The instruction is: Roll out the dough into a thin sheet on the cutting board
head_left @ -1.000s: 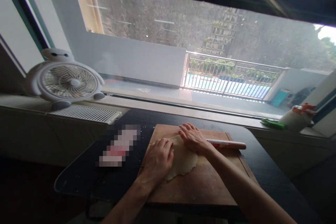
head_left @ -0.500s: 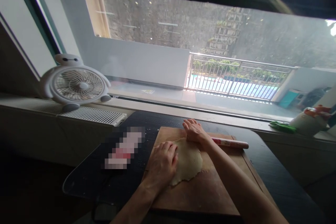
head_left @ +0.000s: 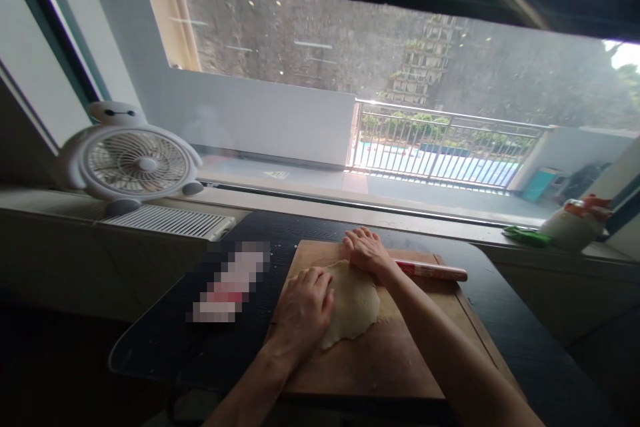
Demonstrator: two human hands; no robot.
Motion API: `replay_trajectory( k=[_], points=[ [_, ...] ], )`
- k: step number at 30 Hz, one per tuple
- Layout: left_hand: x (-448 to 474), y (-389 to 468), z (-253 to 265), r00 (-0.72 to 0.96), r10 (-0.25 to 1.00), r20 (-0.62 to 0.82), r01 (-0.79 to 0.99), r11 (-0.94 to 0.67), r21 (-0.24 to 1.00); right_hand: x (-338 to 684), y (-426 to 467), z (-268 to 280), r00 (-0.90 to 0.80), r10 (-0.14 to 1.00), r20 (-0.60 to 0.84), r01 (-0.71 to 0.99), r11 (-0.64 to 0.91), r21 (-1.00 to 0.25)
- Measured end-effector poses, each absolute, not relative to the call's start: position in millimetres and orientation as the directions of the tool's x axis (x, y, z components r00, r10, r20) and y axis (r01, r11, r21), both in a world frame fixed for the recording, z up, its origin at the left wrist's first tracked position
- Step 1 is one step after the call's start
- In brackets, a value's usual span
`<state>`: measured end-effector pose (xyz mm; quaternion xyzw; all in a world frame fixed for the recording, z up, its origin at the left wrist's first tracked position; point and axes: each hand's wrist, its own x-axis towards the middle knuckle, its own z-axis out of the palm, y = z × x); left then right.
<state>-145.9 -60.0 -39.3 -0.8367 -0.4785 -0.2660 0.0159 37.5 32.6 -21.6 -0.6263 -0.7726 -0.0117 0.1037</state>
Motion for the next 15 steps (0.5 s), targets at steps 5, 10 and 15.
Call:
replay_trajectory(
  k=[5, 10, 15],
  points=[
    [-146, -60, -38, 0.397, 0.787, 0.471, 0.805, -0.546, 0.232, 36, 32, -21, -0.168, 0.968, 0.187, 0.974, 0.191, -0.118],
    [-147, -61, -38, 0.407, 0.783, 0.471, 0.802, -0.553, 0.227, 28, -32, -36, -0.199, 0.925, 0.324, 0.967, 0.239, -0.089],
    [-146, -62, -39, 0.403, 0.782, 0.476, 0.803, -0.551, 0.226, 28, -44, -49, -0.186, 0.893, 0.410, 0.972, 0.228, -0.055]
  ],
)
